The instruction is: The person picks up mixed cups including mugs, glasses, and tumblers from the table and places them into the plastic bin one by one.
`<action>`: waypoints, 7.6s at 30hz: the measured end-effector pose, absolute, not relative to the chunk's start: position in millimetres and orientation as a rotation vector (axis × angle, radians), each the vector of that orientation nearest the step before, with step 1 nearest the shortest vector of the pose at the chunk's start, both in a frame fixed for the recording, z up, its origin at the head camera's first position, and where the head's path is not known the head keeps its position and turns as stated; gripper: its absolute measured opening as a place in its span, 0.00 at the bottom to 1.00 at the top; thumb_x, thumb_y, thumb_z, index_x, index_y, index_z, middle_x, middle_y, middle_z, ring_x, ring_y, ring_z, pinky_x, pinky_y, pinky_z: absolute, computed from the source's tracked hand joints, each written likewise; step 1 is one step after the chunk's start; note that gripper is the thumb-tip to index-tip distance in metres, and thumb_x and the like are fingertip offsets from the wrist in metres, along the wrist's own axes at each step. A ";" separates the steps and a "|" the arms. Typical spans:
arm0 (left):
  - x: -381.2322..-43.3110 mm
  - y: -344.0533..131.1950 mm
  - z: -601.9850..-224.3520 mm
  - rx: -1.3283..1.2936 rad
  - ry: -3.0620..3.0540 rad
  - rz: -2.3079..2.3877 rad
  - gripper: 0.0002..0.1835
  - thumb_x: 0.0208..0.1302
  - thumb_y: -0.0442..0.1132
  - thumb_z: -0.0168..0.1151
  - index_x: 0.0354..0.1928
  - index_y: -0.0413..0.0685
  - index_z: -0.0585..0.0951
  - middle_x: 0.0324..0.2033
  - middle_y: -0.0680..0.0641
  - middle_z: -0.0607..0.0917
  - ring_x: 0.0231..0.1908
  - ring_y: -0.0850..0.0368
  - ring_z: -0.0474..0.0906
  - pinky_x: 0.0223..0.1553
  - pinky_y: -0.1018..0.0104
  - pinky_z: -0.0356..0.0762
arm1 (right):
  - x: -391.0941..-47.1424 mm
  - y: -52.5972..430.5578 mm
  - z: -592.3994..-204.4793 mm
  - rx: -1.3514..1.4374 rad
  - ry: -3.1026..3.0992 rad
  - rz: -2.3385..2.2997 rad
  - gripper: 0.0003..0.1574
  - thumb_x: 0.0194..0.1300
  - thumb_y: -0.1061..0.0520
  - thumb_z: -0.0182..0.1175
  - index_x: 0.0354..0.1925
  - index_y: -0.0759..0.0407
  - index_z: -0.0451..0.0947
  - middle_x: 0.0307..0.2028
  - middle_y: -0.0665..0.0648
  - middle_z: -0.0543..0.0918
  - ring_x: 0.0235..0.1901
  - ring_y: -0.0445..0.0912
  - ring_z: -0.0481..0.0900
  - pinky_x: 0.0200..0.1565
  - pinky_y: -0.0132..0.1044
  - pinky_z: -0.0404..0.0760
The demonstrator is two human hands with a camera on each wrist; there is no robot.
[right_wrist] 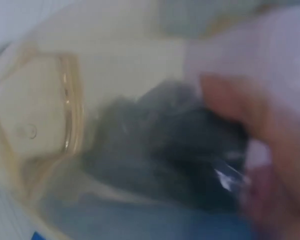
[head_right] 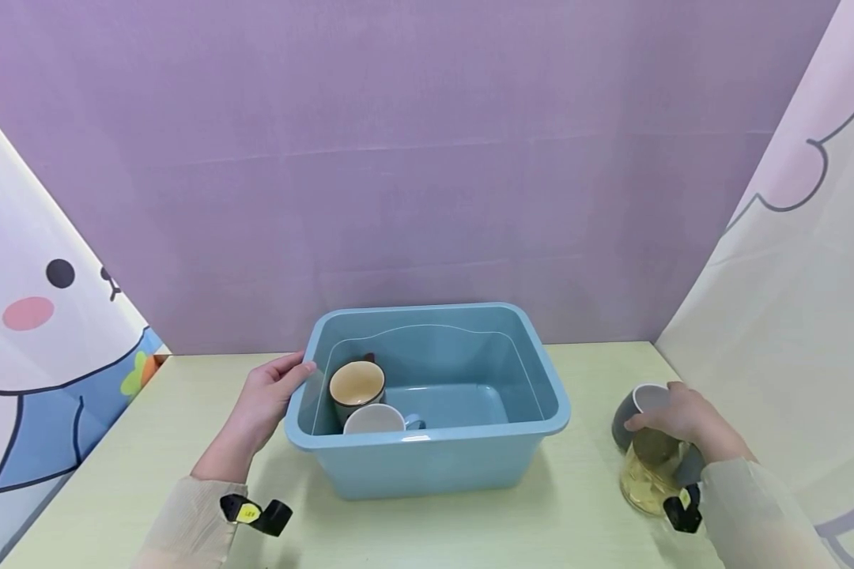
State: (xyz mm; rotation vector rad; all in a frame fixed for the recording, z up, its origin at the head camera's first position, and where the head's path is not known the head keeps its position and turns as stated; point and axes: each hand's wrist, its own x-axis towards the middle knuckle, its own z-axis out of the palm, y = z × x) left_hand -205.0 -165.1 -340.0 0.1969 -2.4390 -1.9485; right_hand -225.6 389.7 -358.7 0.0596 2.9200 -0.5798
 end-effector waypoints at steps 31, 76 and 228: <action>-204.6 -165.9 -337.9 0.203 -2.443 -1.960 0.24 0.68 0.49 0.53 0.63 0.49 0.72 0.46 0.39 0.82 0.27 0.57 0.75 0.27 0.69 0.75 | -220.5 387.7 -356.5 0.049 2.970 -0.580 0.72 0.53 0.31 0.62 0.62 0.90 0.44 0.54 0.88 0.62 0.46 0.72 0.70 0.42 0.57 0.74; -208.3 -163.2 -336.7 0.207 -2.464 -1.946 0.23 0.69 0.49 0.53 0.63 0.49 0.72 0.45 0.40 0.83 0.26 0.55 0.74 0.26 0.68 0.74 | -222.3 380.2 -339.8 -0.112 3.135 -0.449 0.60 0.45 0.31 0.68 0.54 0.80 0.65 0.35 0.67 0.81 0.30 0.53 0.76 0.26 0.38 0.68; -210.1 -162.6 -336.3 0.173 -2.468 -1.954 0.22 0.69 0.47 0.53 0.62 0.47 0.73 0.46 0.39 0.83 0.25 0.57 0.75 0.25 0.69 0.74 | -228.9 252.2 -216.8 -0.514 3.260 -0.458 0.55 0.45 0.30 0.68 0.62 0.62 0.67 0.42 0.64 0.82 0.38 0.54 0.78 0.31 0.39 0.71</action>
